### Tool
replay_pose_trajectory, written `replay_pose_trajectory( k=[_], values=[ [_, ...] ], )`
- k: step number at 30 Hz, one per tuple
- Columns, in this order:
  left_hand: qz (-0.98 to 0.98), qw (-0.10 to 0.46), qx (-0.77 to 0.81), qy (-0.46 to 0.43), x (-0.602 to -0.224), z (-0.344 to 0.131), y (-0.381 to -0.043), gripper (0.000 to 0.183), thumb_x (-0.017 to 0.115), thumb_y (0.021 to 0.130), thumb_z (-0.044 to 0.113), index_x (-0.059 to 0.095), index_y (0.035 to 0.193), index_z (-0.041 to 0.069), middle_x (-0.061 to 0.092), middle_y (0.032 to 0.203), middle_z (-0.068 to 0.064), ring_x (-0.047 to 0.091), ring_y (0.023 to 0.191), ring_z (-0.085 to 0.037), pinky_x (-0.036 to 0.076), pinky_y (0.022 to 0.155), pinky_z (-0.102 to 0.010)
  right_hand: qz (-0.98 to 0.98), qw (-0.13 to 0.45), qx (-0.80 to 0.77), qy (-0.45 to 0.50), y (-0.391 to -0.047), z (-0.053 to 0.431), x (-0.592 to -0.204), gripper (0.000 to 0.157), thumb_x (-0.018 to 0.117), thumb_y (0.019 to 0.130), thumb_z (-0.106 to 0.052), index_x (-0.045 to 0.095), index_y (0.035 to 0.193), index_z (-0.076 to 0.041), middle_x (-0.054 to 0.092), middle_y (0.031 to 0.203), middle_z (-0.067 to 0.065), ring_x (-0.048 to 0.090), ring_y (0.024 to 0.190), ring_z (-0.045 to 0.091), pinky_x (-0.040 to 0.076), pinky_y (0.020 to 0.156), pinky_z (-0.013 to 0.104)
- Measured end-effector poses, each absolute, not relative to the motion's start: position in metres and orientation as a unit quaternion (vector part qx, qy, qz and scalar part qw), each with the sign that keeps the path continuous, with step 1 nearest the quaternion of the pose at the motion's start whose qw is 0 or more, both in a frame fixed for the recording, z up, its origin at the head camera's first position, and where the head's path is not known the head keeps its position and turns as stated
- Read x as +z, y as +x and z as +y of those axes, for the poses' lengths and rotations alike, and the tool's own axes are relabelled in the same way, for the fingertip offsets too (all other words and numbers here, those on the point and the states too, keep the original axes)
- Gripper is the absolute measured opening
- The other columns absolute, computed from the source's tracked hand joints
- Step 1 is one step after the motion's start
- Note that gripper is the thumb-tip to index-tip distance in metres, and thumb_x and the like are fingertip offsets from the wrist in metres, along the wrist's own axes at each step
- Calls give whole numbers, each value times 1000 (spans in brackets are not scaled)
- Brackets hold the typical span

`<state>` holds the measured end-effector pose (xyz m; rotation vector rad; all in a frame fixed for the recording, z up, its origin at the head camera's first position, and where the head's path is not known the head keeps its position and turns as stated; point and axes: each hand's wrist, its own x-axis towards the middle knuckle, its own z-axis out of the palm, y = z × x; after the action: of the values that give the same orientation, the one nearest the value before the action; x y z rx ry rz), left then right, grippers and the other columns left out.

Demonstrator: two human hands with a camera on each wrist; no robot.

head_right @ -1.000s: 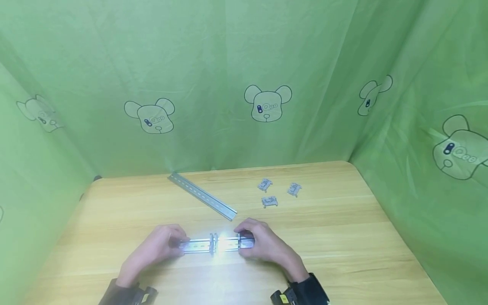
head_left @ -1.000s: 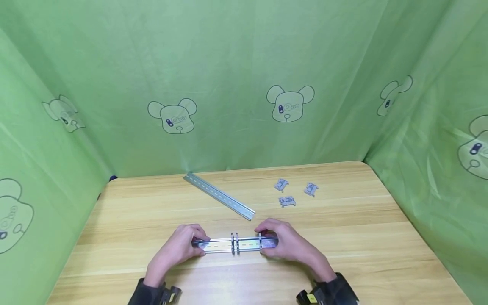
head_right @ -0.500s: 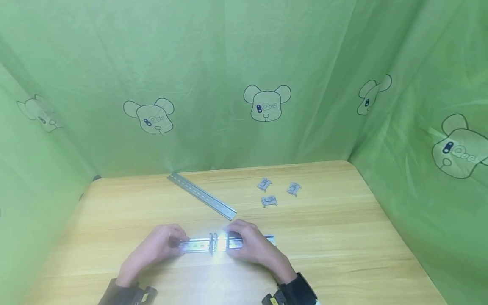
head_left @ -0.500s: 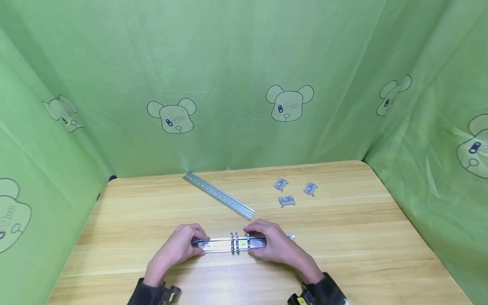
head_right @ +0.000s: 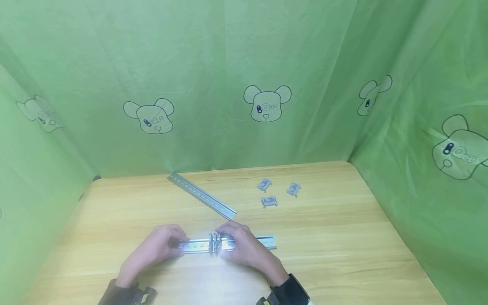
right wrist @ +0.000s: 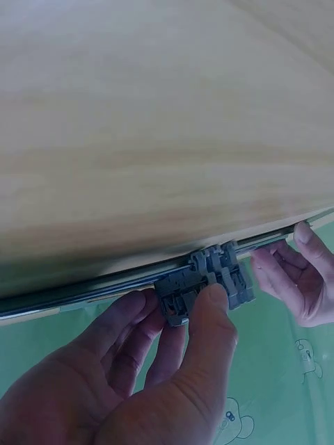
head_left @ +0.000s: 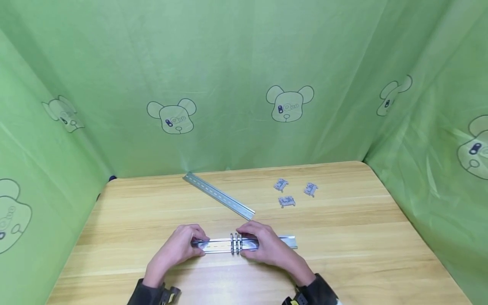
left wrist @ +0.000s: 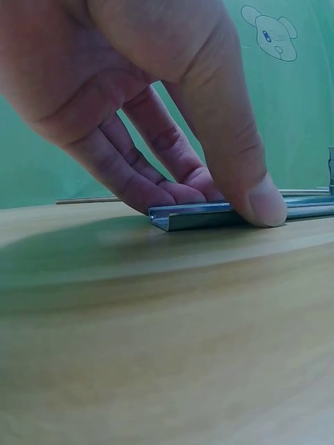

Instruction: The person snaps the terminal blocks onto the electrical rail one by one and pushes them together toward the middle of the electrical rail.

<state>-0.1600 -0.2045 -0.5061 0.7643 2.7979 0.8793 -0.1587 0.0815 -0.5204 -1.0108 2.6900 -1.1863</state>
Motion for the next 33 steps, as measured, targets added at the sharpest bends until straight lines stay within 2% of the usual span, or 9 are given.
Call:
replay_pose_trajectory(
  k=[9, 21, 33],
  values=[
    [921, 52, 292, 254, -506, -205, -159, 34, 87, 64, 12, 79, 97, 7, 72, 96, -1, 65, 86, -20, 57, 77, -38, 858, 12, -392, -330, -159, 73, -521, 56, 84, 73, -21, 66, 123, -4, 65, 118, 1, 61, 106, 16, 53, 96, 37],
    [920, 47, 288, 260, -504, -205, -159, 34, 87, 64, 13, 79, 97, 7, 72, 95, -1, 66, 85, -19, 57, 76, -37, 867, 17, -385, -315, -157, 61, -521, 66, 86, 69, -28, 63, 126, -3, 63, 120, 2, 60, 107, 16, 53, 95, 37],
    [919, 47, 293, 261, -504, -203, -159, 34, 87, 64, 12, 79, 97, 7, 72, 94, 0, 66, 84, -17, 57, 76, -34, 879, -1, -363, -308, -156, 60, -516, 55, 84, 68, -26, 67, 116, -5, 66, 111, 1, 62, 99, 15, 56, 89, 33]
  ],
)
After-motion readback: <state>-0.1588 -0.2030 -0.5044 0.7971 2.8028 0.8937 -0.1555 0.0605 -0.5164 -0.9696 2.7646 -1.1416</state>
